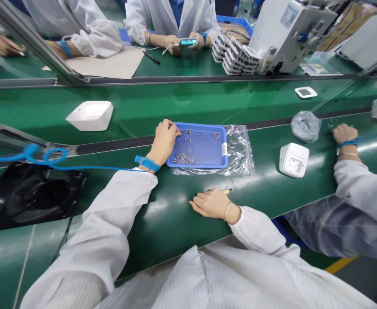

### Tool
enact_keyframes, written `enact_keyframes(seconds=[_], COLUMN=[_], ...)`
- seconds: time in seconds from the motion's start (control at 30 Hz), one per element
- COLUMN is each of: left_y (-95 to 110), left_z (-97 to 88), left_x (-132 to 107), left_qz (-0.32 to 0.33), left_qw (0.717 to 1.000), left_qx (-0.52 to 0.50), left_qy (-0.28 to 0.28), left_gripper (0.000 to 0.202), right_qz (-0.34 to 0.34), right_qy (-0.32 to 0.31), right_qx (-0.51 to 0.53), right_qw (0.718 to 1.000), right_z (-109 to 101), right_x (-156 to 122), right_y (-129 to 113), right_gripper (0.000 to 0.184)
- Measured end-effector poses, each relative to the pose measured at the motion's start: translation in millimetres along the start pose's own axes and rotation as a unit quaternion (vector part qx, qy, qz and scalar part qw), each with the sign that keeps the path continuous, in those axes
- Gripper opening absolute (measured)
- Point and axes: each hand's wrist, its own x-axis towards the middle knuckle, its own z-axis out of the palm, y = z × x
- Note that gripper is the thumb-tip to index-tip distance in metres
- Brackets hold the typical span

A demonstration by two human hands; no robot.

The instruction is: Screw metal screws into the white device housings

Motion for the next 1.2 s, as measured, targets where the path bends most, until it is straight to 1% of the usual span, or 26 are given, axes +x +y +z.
enact_keyframes(seconds=[0.07,0.1,0.17,0.23,0.27,0.33,0.37,0.4,0.43,0.47,0.5,0.53,0.57,0.63,0.67,0.7,0.73,0.77,0.83,0.87,0.93,0.97,1.03,1.07,1.13,1.2], left_y=[8,13,24,35,42,54,60,65,70,73,76,78,79,82,83,85,87,90,94,96,97,96,91,88,80,73], left_z=[-2.6,-3.8,-5.6,-6.7,-7.0,-7.4,-7.6,-7.8,-8.0,-8.4,-9.0,-9.8,-10.8,-13.4,-14.8,-16.3,-17.7,-19.1,-21.4,-22.3,-23.9,-24.5,-25.1,-25.2,-25.6,-26.4], left_x=[-10,-17,-36,-58,-69,-89,-97,-103,-108,-113,-116,-119,-121,-125,-126,-128,-129,-131,-133,-133,-134,-134,-133,-133,-134,-137], left_qz=[0.005,0.01,0.023,0.03,0.024,-0.01,-0.038,-0.069,-0.101,-0.128,-0.148,-0.165,-0.179,-0.198,-0.204,-0.209,-0.212,-0.212,-0.204,-0.195,-0.16,-0.135,-0.078,-0.05,-0.001,0.041], left_qw=[0.999,0.998,0.991,0.984,0.981,0.964,0.946,0.922,0.893,0.864,0.844,0.83,0.823,0.814,0.813,0.812,0.81,0.808,0.807,0.808,0.819,0.831,0.858,0.873,0.893,0.899], left_qx=[-0.03,-0.061,-0.13,-0.174,-0.19,-0.263,-0.319,-0.378,-0.433,-0.477,-0.501,-0.512,-0.513,-0.51,-0.51,-0.51,-0.514,-0.518,-0.525,-0.526,-0.521,-0.511,-0.481,-0.463,-0.435,-0.426], left_qy=[0.019,0.022,0.013,-0.005,-0.01,-0.024,-0.036,-0.052,-0.074,-0.098,-0.123,-0.146,-0.168,-0.192,-0.194,-0.192,-0.187,-0.181,-0.178,-0.18,-0.179,-0.177,-0.16,-0.145,-0.116,-0.096], left_gripper=[0.023,0.024,0.025,0.025,0.023,0.022,0.026,0.03,0.034,0.034,0.031,0.028,0.026,0.024,0.024,0.023,0.023,0.023,0.023,0.022,0.02,0.018,0.014,0.012,0.009,0.005], right_qz=[0.012,0.031,0.098,0.191,0.24,0.344,0.402,0.476,0.539,0.589,0.624,0.642,0.648,0.643,0.633,0.614,0.587,0.547,0.436,0.375,0.275,0.235,0.176,0.152,0.119,0.106], right_qy=[0.02,0.033,0.067,0.106,0.129,0.174,0.194,0.198,0.179,0.145,0.105,0.068,0.041,0.016,0.011,0.007,0.003,-0.001,-0.018,-0.046,-0.12,-0.161,-0.219,-0.235,-0.239,-0.233], right_qx=[-0.014,-0.025,-0.057,-0.095,-0.115,-0.157,-0.179,-0.203,-0.214,-0.215,-0.208,-0.197,-0.186,-0.177,-0.174,-0.162,-0.138,-0.094,0.034,0.102,0.181,0.19,0.159,0.134,0.092,0.077], right_qw=[1.0,0.999,0.991,0.971,0.955,0.909,0.877,0.832,0.795,0.766,0.746,0.738,0.737,0.745,0.755,0.772,0.797,0.832,0.899,0.92,0.937,0.939,0.947,0.951,0.959,0.964], right_z=[-5,-10,-21,-35,-42,-55,-60,-64,-67,-70,-71,-71,-72,-71,-71,-71,-71,-72,-73,-74,-73,-71,-64,-60,-50,-43], right_x=[-7,-13,-29,-51,-64,-90,-103,-114,-125,-133,-139,-142,-142,-136,-130,-122,-114,-105,-86,-77,-59,-51,-38,-33,-27,-26], right_y=[3,6,17,35,46,72,86,98,109,117,123,126,126,117,108,97,85,70,38,21,-14,-30,-57,-67,-79,-81], right_gripper=[0.043,0.044,0.043,0.042,0.04,0.034,0.034,0.038,0.047,0.054,0.059,0.059,0.056,0.048,0.045,0.043,0.041,0.039,0.037,0.036,0.039,0.042,0.048,0.049,0.049,0.049])
